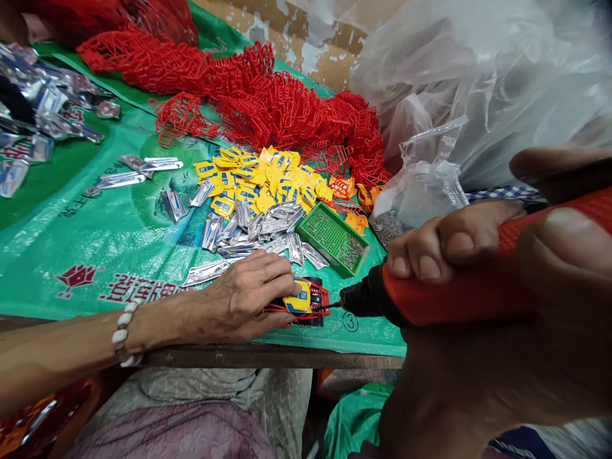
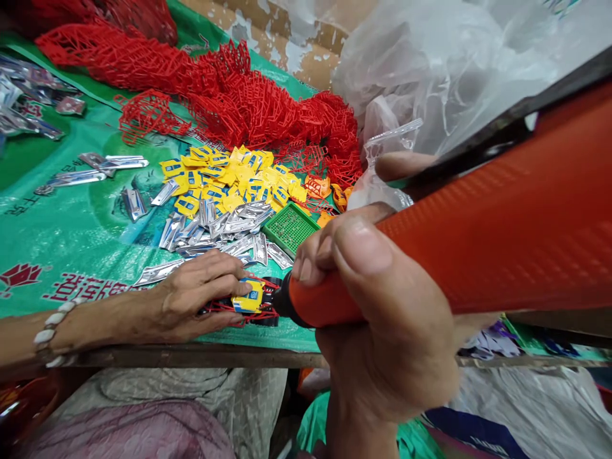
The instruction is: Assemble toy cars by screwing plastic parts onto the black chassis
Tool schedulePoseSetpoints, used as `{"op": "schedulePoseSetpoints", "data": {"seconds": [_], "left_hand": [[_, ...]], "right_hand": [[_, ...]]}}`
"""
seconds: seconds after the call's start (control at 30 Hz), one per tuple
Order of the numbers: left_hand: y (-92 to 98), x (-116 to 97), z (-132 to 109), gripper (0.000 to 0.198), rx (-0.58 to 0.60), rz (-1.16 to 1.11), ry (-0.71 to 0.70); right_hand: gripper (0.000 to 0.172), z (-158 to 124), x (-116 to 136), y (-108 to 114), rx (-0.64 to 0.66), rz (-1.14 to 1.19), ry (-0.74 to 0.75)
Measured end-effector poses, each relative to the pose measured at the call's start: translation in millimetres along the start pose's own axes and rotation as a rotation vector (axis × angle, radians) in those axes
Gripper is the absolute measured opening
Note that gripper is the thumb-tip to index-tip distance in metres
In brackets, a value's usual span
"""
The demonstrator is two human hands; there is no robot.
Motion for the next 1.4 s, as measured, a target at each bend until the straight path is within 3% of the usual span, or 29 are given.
{"op": "schedulePoseSetpoints", "data": {"seconds": [0.33,0.47,0.67,0.83,1.13,1.3,1.4], "left_hand": [[-1.7,-0.3,-2.7,0.017,0.014,-0.001,0.000],[-2.0,-0.8,-2.5,0.017,0.026,-0.004,-0.001],[-1.8,-1.1,2.3,0.023,-0.007,0.029,-0.020],[1.4,-2.1,4.8,0.025,0.026,0.010,-0.001],[0.9,-2.9,4.9,0.015,0.042,0.001,0.007],[2.3,-2.7,5.6,0.012,0.055,0.005,0.002],[3.1,-2.6,5.6,0.013,0.054,-0.001,0.000]], "right_hand": [[0.026,-1.7,-4.5,-3.5,-0.024,0.058,-0.050],[0.012,-3.1,-7.6,-2.2,-0.027,0.087,-0.076],[0.005,-5.1,-4.4,-3.9,-0.047,0.023,-0.084],[0.038,-5.0,-9.6,2.0,0.122,-0.053,-0.084],[0.039,-9.9,-3.7,-0.7,0.091,-0.025,-0.110],[0.047,-10.6,-5.8,-4.0,0.061,-0.058,-0.263],[0.035,-14.1,-4.0,0.3,0.071,-0.030,-0.170]]}}
Point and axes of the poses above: each hand's wrist, its own z-axis towards the middle knuckle, its own y-axis out of the back of the hand, x = y × z, the point moved 1 cm from there along z, towards the middle knuckle, and after that the axes turned 11 degrees about -y, right-handed, at the moved point
